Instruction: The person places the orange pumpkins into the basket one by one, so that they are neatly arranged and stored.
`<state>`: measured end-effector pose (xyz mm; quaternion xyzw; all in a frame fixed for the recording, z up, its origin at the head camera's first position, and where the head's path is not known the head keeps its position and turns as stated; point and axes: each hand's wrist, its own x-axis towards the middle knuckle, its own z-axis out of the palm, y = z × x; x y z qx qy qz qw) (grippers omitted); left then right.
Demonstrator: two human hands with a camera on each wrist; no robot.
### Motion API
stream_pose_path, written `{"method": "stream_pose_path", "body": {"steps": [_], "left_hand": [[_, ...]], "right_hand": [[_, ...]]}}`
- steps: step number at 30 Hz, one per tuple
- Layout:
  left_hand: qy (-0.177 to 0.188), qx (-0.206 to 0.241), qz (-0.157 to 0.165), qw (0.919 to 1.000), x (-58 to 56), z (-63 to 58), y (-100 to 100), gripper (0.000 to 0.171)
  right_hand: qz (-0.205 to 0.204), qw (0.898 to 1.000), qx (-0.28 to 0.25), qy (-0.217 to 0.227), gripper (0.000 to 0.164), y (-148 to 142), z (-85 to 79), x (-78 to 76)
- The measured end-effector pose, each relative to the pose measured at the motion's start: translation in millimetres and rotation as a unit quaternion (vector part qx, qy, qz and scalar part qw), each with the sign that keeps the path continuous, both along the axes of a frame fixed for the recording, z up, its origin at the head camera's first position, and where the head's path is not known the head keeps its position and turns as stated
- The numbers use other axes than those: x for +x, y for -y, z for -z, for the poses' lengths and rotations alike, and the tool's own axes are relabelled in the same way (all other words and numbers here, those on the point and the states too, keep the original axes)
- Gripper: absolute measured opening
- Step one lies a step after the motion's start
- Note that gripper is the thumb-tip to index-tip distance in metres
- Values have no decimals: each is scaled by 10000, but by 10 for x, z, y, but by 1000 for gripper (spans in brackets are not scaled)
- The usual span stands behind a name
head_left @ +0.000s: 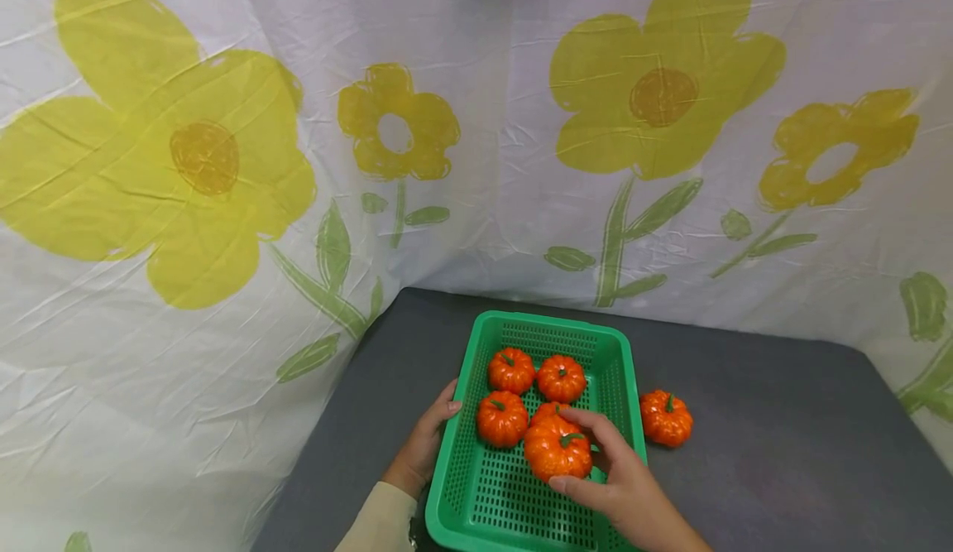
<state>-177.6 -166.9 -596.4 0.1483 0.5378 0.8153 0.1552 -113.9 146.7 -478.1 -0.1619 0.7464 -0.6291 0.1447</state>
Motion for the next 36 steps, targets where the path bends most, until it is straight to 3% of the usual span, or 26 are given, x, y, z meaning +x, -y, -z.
{"method": "stream_pose_path", "body": {"steps": [12,24,31,36], "left_hand": [[-118,96,100,9998,-2,-2,13,70],[-74,136,84,9998,-19,19,7,70],[-44,177,116,9998,-14,-12,-11,70],[-20,116,51,9999,-13,-33,-18,71]], "right_hand": [[-332,9994,-62,50,76,224,68,11],[-1054,9942,212,-68,76,420,-44,-11],[-1098,9902,807,-290,74,519,1,-12],[-1062,9897,938,-203,75,599,34,-9]]}}
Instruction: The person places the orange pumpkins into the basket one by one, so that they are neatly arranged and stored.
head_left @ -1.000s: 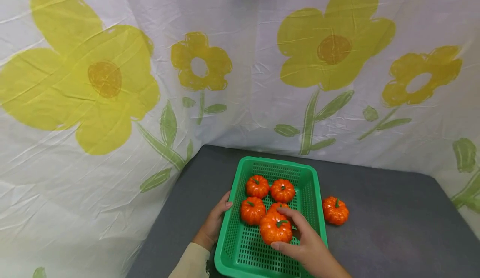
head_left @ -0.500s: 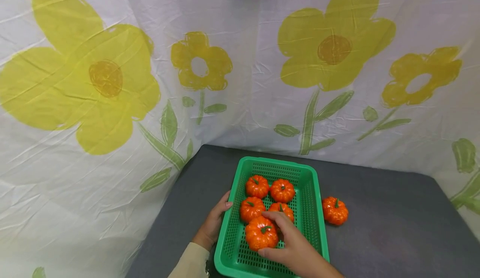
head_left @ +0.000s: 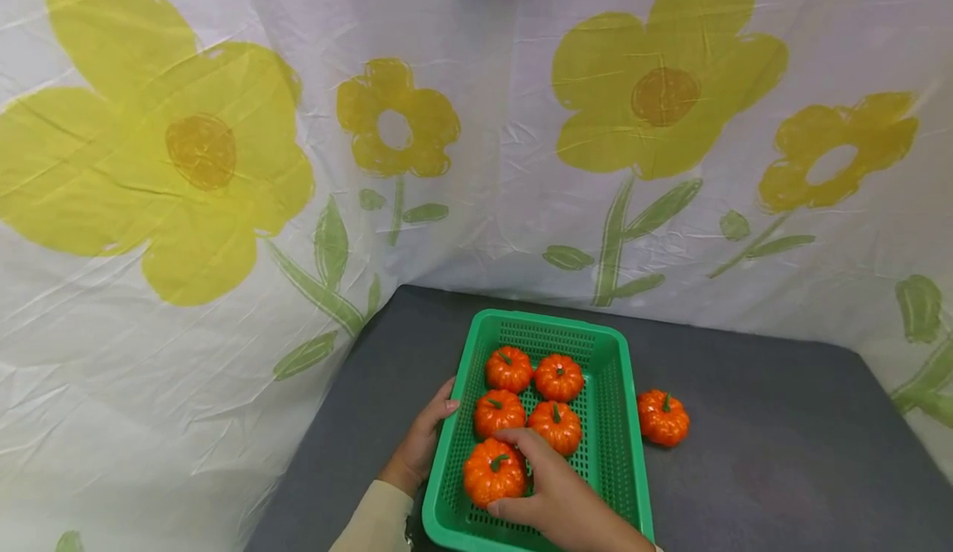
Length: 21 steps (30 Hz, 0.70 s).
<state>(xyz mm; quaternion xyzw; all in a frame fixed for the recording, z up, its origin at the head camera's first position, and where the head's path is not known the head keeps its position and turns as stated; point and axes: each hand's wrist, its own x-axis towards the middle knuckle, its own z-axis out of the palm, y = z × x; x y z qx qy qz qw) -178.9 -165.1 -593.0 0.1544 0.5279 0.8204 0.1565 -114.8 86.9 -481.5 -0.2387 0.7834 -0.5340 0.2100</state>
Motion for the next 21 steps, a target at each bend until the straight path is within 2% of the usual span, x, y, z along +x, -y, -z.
{"method": "stream_pose_path", "body": {"steps": [5,11,21], "left_hand": [[18,23,-6,10000,-1,-7,-5,70],[25,70,6,10000,-1,6,4,69],[-108,100,54,9999,-11,33,14,69]], "right_hand": [[64,9997,237,-46,75,53,42,8],[-51,9976,574,-371,70,83,115,20],[-208,9927,1050,-559,66,69,184,26]]}}
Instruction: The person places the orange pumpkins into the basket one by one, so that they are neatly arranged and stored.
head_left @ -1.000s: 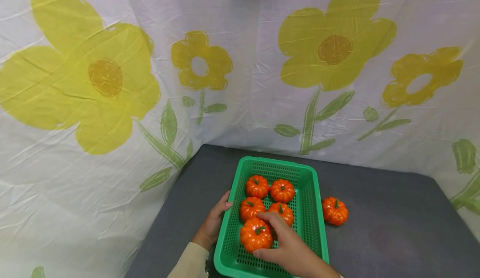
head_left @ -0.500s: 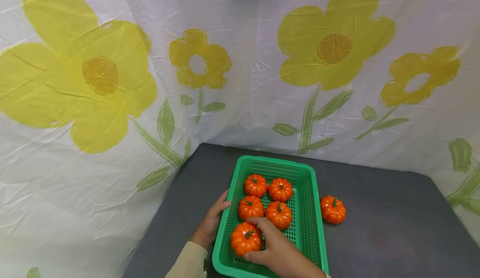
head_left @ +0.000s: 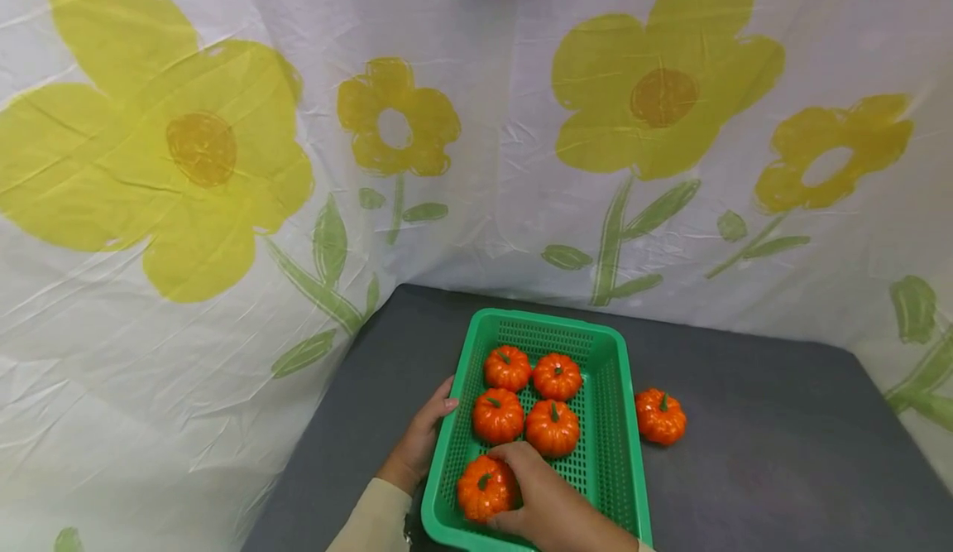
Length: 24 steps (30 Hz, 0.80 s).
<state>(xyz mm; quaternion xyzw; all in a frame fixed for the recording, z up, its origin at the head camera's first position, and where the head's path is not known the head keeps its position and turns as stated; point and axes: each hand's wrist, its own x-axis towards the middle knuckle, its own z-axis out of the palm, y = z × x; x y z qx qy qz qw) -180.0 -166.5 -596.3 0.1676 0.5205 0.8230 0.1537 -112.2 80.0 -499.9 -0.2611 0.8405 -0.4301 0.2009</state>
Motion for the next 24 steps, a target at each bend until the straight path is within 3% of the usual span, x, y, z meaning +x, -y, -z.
{"method": "stream_pose_path", "body": {"steps": [9,24], "left_hand": [[60,-52,26,10000,3,-11,4,70],[125,-68,26,9999,-13,10,-2,71]], "right_hand": [[314,9958,862,-6,66,11,6,-36],[177,9985,511,-102,61,3,-1,-32]]}}
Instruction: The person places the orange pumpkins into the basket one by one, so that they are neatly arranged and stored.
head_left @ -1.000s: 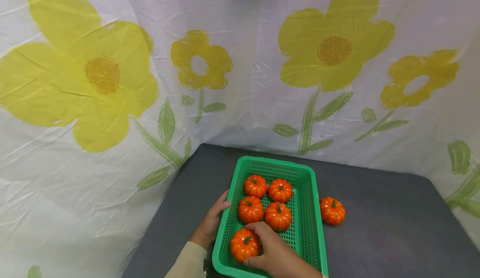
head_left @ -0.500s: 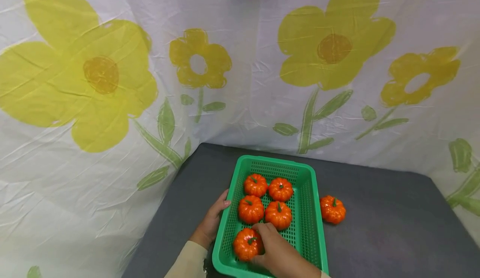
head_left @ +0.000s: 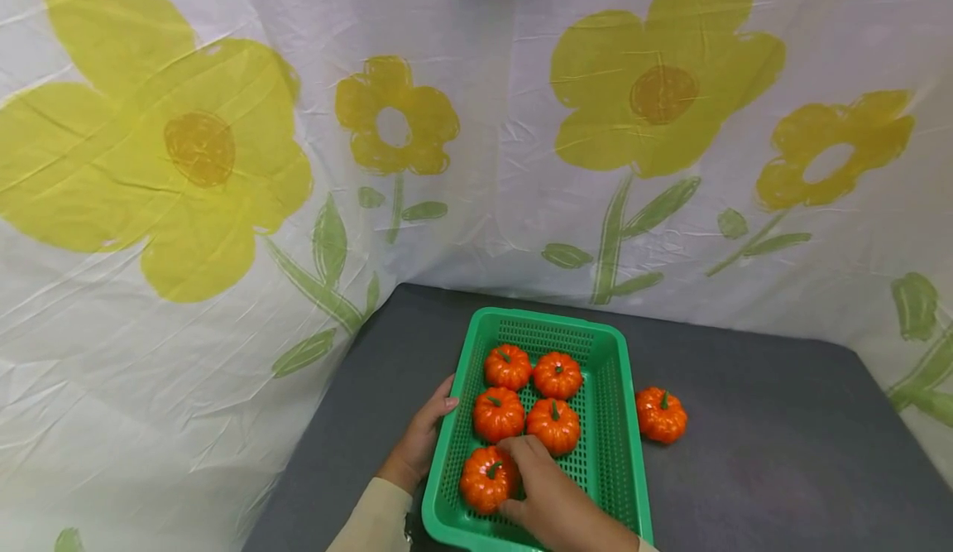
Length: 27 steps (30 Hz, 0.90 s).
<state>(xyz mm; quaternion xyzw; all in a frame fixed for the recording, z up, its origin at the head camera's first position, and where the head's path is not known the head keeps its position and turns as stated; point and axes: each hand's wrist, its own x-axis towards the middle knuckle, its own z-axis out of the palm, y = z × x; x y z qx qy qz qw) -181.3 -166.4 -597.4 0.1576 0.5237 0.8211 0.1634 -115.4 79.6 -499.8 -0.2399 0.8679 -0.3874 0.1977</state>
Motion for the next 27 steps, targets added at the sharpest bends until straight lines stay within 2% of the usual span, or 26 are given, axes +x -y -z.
{"method": "stream_pose_path", "body": {"steps": [9,17,23,27], "left_hand": [[-65,-6,0,10000,-2,11,4,72],[-44,-101,-76,9999,-3,15,1,72],[-72,-68,-78,9999,4,-11,-8,71],[-92,-40,-44,9999,7,-26,-12,71]], "right_hand": [[62,9988,-296,-389,65,-18,-19,3],[332,9958,-824,-222,69,-57,-40,-16],[488,9861,-1586,6,65,-65,-79,-34],[531,9803,-1899,148,61,-70,-99,-43]]}}
